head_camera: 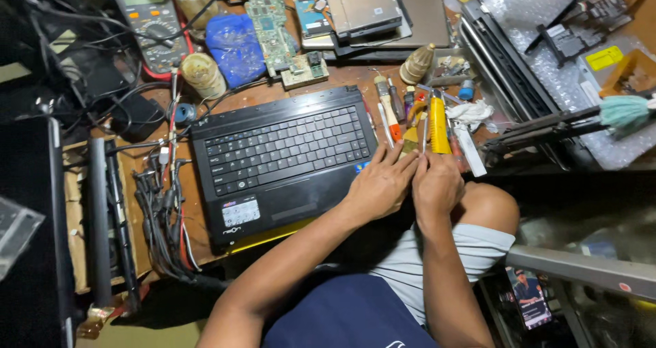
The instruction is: The person works on a disassembled laptop, using a screwdriver to manipulate components on the motherboard and then removing the keyboard. They flip the laptop over and continue to use the screwdriver to pry and remove parts from the palm rest area.
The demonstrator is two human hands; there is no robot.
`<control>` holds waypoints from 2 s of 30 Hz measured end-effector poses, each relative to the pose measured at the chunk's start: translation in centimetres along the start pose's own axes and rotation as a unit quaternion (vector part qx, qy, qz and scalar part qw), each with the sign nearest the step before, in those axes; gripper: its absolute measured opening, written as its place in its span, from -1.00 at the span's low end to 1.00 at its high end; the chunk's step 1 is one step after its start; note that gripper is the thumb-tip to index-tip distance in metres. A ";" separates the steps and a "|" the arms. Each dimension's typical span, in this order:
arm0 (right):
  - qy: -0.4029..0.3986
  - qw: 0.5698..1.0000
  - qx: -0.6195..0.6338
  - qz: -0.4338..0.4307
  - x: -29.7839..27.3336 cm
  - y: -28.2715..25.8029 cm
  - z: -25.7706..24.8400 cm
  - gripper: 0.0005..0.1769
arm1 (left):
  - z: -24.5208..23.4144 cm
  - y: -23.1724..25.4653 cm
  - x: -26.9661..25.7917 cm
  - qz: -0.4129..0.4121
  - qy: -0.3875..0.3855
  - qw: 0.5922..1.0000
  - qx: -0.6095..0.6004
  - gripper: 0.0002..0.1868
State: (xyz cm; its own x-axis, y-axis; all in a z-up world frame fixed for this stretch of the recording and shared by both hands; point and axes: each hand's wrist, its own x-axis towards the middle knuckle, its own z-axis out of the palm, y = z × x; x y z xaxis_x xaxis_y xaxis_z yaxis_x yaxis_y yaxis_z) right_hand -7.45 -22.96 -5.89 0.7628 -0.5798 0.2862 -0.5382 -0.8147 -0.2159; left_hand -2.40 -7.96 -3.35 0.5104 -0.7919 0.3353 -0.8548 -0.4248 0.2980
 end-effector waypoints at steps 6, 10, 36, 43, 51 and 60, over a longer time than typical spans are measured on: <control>-0.019 0.993 -0.117 -0.017 2.0 3.3 3.8 -0.80 | 0.1 0.0 -0.2 -0.002 0.014 1.000 -0.004 -0.23; -0.051 0.982 -0.180 -0.020 1.6 4.0 3.6 -0.71 | 0.6 -0.1 -0.2 0.003 0.030 1.000 -0.004 -0.28; -0.206 0.662 0.717 0.069 1.7 -2.7 -8.6 -0.55 | -5.8 -8.3 -5.3 -0.199 0.191 0.961 0.014 -0.57; -0.182 0.684 0.703 -0.061 4.1 -10.9 -3.5 -0.80 | -7.0 -7.2 -6.7 -0.194 0.129 0.969 0.084 -0.39; -0.049 0.820 0.517 -0.240 3.6 -14.4 -0.8 -0.86 | -5.9 -7.9 -6.4 -0.198 0.109 0.971 0.079 -0.34; 0.011 0.854 0.435 -0.285 2.3 -14.7 -1.1 -0.84 | -5.7 -7.9 -5.9 -0.208 0.112 0.967 0.092 -0.29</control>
State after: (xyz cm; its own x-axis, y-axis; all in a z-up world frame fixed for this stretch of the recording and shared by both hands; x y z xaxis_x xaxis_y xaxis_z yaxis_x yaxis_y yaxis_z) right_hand 1.78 -12.35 -1.00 0.7996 -0.1007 0.5920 0.3952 -0.6540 -0.6451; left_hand 1.89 2.59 -2.65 0.8032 -0.4300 0.4123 -0.5635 -0.7730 0.2916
